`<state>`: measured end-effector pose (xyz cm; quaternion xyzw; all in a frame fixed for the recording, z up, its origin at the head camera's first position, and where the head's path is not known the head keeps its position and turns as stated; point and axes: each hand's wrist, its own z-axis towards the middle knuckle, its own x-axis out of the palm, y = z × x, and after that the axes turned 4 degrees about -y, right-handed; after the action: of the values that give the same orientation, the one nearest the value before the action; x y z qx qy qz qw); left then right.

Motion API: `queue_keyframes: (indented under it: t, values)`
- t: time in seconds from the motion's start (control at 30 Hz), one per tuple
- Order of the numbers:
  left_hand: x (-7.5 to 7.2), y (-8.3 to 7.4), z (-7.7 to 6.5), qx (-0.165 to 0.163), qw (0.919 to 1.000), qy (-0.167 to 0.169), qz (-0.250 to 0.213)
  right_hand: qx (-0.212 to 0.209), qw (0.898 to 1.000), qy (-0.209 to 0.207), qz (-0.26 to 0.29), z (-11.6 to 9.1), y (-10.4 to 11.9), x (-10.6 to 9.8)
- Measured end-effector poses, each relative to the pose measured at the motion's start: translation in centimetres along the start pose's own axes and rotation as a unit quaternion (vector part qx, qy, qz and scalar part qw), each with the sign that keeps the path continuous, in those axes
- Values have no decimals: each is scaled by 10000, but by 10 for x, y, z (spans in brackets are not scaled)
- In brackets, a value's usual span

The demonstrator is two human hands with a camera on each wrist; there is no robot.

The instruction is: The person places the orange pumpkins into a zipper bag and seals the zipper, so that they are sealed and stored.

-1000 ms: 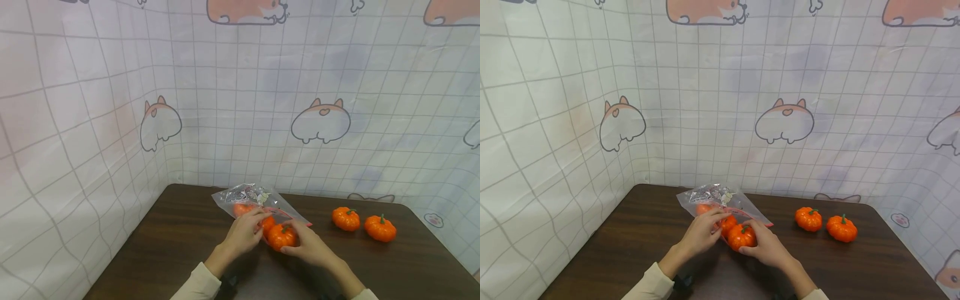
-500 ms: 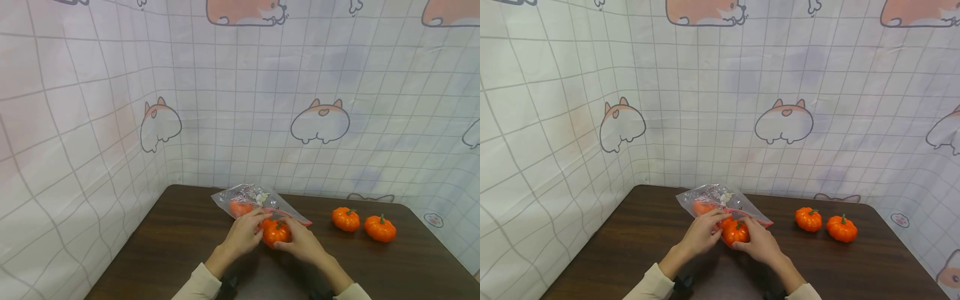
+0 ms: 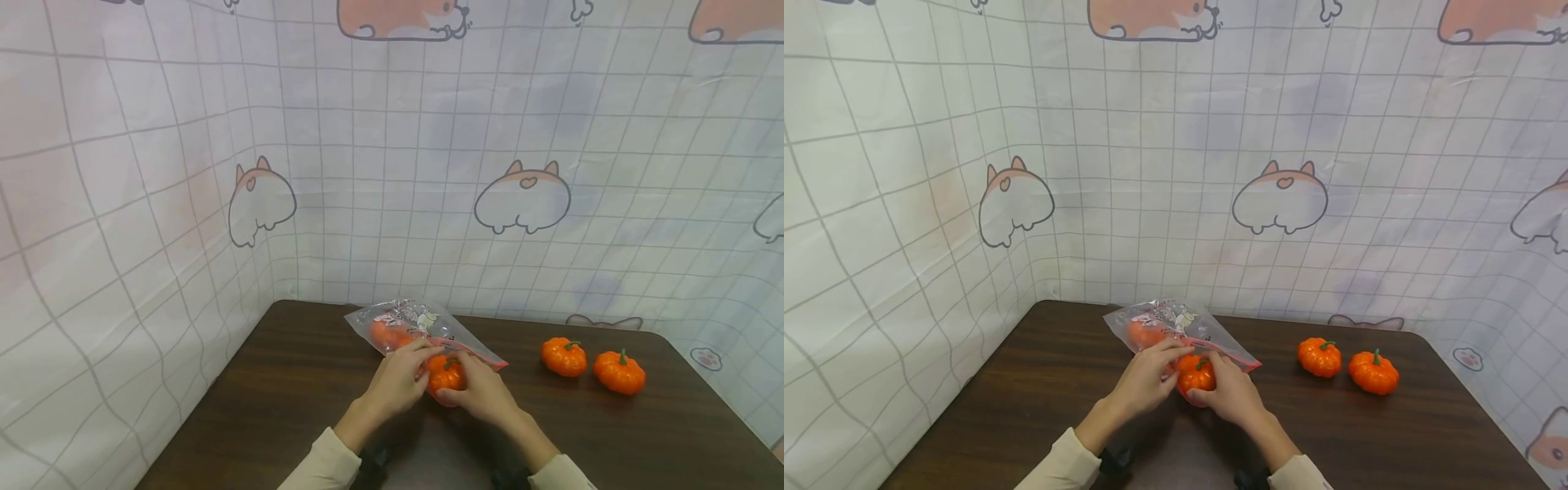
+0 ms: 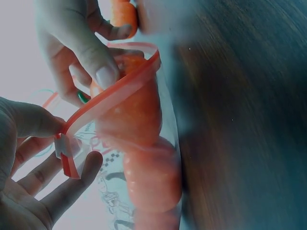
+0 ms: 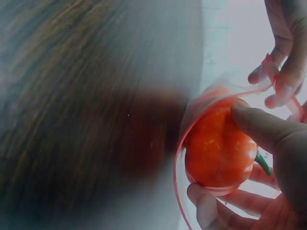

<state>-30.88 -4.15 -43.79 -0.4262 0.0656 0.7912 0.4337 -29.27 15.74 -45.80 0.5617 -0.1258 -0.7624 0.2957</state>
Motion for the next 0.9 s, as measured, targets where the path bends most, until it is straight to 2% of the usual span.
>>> queue_keyframes:
  t: [0.43,0.9]
  values:
    - [-2,-2,1,-53,9999,84,-95,123,9992,-24,-377,8,3,11]
    - [0,-1,0,-31,9998,70,-163,57,9999,-69,-146,15,7,19]
